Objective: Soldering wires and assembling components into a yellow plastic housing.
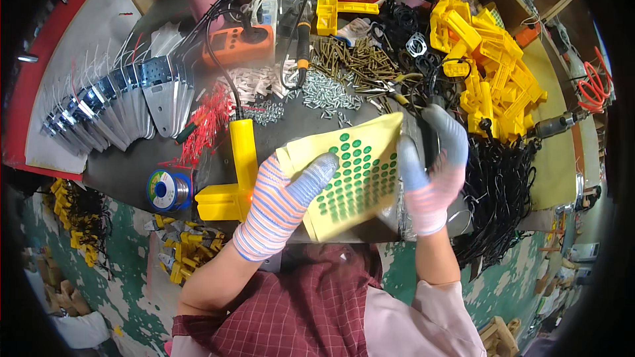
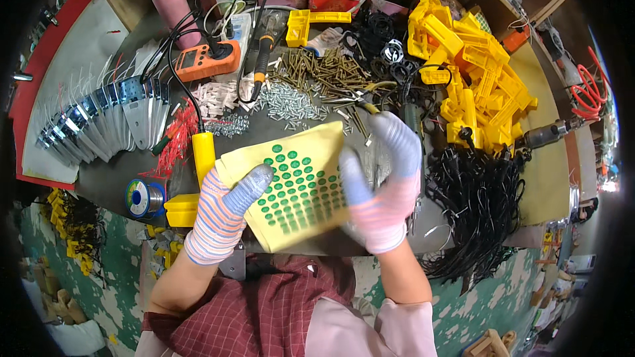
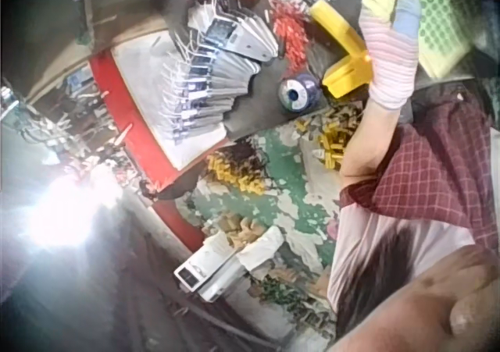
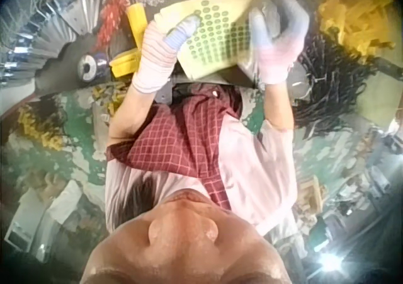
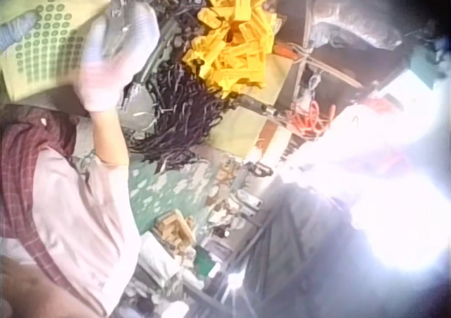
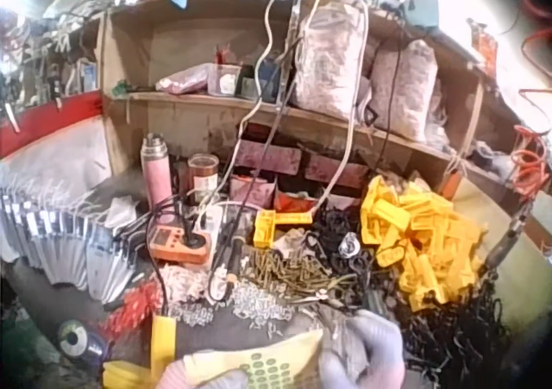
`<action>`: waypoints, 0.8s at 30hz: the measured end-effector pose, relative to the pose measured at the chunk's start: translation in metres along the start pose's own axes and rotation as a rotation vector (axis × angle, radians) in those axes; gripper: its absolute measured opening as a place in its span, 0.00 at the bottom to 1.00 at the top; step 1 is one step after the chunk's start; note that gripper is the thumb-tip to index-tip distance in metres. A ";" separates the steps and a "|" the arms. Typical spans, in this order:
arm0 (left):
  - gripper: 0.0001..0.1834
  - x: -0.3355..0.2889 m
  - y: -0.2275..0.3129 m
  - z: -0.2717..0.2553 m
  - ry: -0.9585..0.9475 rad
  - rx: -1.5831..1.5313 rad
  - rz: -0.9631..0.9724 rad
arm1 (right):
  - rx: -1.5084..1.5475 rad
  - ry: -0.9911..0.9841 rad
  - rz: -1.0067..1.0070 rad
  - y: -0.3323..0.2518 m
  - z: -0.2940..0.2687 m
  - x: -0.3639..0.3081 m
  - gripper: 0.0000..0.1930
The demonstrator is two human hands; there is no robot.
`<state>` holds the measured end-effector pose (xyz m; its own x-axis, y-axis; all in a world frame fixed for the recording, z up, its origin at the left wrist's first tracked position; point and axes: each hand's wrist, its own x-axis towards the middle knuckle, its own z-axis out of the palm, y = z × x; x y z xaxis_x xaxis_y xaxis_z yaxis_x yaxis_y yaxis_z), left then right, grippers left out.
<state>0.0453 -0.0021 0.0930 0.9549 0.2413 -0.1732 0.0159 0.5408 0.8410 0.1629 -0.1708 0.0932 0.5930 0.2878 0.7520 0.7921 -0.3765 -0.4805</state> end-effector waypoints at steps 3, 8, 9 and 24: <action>0.14 -0.001 -0.008 -0.003 0.015 0.147 0.123 | -0.036 -0.177 -0.221 -0.026 -0.002 0.003 0.17; 0.14 -0.008 -0.020 0.001 0.024 0.305 0.237 | -0.024 -0.350 -0.151 -0.025 0.011 -0.001 0.15; 0.14 -0.009 -0.022 0.002 0.051 0.416 0.284 | 0.008 -0.354 -0.129 -0.027 0.010 0.001 0.13; 0.42 0.009 -0.028 -0.023 0.126 0.248 0.279 | 0.262 -0.138 0.131 -0.010 0.031 0.002 0.09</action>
<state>0.0469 0.0039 0.0562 0.8888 0.4573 0.0312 -0.1534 0.2325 0.9604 0.1606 -0.1390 0.0852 0.6920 0.3757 0.6164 0.7076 -0.1842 -0.6822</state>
